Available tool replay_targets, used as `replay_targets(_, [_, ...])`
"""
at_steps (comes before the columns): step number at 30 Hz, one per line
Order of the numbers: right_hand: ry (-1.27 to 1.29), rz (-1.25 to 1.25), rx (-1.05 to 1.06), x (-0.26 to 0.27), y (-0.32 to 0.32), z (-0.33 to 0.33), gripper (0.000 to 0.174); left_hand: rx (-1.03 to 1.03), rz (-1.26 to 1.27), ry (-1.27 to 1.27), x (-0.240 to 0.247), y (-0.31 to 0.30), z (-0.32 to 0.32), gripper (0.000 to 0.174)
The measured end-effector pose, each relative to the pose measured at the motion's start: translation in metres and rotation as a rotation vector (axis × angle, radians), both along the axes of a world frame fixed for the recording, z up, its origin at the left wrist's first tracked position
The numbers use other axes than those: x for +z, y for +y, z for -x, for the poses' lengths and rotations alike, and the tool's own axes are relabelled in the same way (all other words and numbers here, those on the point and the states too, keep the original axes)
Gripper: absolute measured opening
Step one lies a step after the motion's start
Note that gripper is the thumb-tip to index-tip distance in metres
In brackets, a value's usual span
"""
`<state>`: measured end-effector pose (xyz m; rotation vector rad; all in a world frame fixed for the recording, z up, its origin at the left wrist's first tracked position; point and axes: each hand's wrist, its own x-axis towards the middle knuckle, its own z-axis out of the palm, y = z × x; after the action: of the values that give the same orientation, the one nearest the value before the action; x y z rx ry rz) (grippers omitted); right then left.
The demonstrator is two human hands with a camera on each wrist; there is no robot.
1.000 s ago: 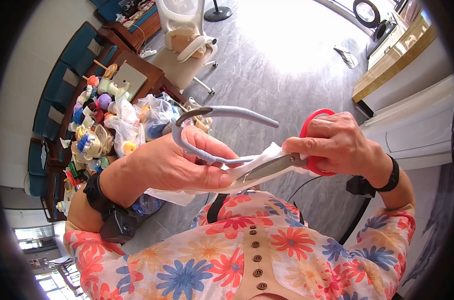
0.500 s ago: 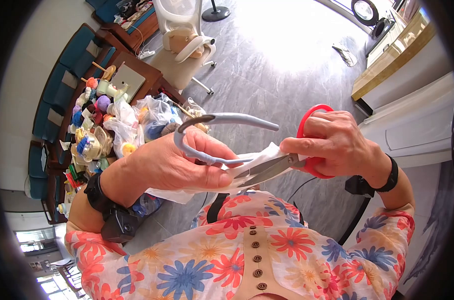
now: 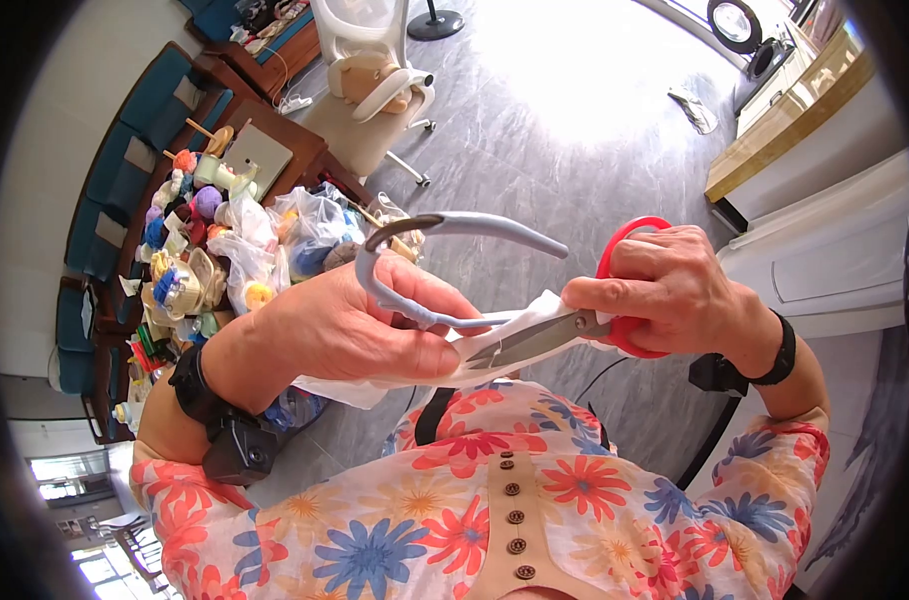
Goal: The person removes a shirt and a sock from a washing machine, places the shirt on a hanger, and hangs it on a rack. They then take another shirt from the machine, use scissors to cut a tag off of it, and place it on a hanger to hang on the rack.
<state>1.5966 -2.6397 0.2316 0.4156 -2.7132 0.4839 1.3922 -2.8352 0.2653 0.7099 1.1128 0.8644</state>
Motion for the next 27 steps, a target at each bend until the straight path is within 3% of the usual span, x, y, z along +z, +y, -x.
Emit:
replay_targets(15, [0.069,-0.037,-0.012,-0.006,0.0,0.004,0.048,0.02,0.019,0.109,-0.001,-0.002,0.003,0.028])
replay_targets(27, [0.089,-0.074,-0.063,-0.002,-0.005,0.005,0.049,0.028,0.034,0.054,-0.009,-0.004,0.005,0.029])
